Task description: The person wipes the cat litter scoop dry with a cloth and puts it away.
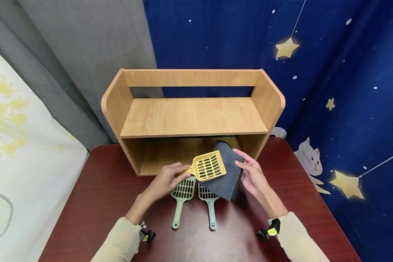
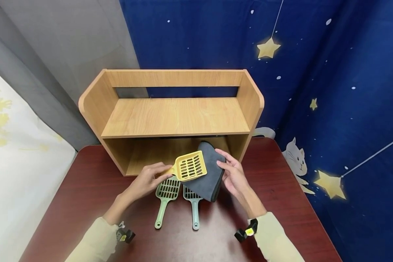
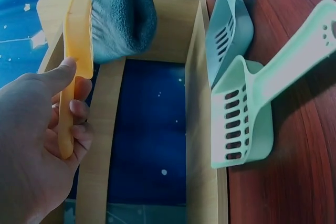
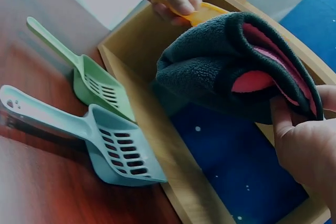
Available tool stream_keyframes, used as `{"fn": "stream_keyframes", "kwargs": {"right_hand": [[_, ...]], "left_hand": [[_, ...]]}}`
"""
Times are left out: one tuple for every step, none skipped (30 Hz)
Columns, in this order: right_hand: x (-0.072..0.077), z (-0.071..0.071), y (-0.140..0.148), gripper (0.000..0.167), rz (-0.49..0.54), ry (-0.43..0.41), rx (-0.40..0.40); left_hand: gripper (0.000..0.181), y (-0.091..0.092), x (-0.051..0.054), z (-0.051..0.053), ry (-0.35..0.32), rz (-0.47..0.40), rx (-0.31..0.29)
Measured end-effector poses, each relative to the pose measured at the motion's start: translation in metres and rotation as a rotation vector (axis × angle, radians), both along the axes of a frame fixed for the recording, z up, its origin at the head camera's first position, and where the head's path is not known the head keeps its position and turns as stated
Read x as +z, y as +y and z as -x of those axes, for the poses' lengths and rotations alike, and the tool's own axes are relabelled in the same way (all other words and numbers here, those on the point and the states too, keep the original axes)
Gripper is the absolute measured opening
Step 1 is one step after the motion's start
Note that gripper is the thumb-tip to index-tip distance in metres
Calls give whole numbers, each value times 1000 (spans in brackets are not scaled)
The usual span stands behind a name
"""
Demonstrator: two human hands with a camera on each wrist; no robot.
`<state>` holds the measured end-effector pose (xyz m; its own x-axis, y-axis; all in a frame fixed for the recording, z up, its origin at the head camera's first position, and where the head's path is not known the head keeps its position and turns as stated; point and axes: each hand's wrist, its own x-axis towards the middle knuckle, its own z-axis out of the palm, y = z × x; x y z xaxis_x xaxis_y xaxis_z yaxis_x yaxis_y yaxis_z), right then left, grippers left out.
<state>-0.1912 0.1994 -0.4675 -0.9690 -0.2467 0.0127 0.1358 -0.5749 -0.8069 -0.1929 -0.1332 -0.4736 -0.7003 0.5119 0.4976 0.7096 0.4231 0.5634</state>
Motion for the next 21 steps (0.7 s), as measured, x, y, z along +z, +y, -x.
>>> {"fn": "stream_keyframes", "kwargs": {"right_hand": [[-1,0,-2,57,5,-8,4],[-3,0,-5,56,9,-15,6],[-5,0,-9,55,11,-23,7],[-7,0,-13,55,13,-27,7],[-9,0,-18,54,17,-32,4],[-11,1,-24,53,16,-36,-2],[-13,1,-30,54,16,-39,-5],[-15,1,-36,54,15,-43,-8],[-17,2,-42,55,13,-49,-15],[-18,2,-47,54,13,-60,-23],[-19,2,-52,53,13,-75,-33],[-20,2,-56,52,13,-89,-43],[-20,1,-59,51,11,-99,-50],[-20,1,-61,50,9,-108,-60],[-20,1,-62,50,5,-112,-66],[-20,1,-61,51,2,-108,-64],[-20,1,-60,55,-1,-97,-57],[-19,2,-57,58,-5,-83,-44],[-18,2,-53,59,-13,-64,-29],[-17,2,-49,60,-18,-48,-17],[-16,3,-44,60,-22,-30,-5]], "left_hand": [[31,1,0,0,-1,-5,-2],[31,2,0,1,-2,-11,-4],[32,4,-1,1,-3,-18,-5],[32,5,0,1,-1,-27,-4],[33,7,0,1,0,-33,-2],[33,8,0,2,-1,-40,2],[33,9,0,2,-4,-46,5],[33,10,1,2,-6,-53,8],[33,11,1,3,-13,-59,12],[33,12,2,3,-20,-62,17],[33,13,2,3,-29,-63,20],[33,13,3,3,-38,-64,23],[33,14,4,3,-47,-66,25],[33,14,4,3,-54,-67,26],[33,14,5,3,-61,-64,27],[33,14,5,2,-63,-61,26],[33,14,6,2,-64,-59,22],[33,14,6,2,-62,-55,17],[33,13,6,2,-58,-51,12],[33,12,6,2,-51,-47,7],[32,11,6,2,-44,-45,0]]}}
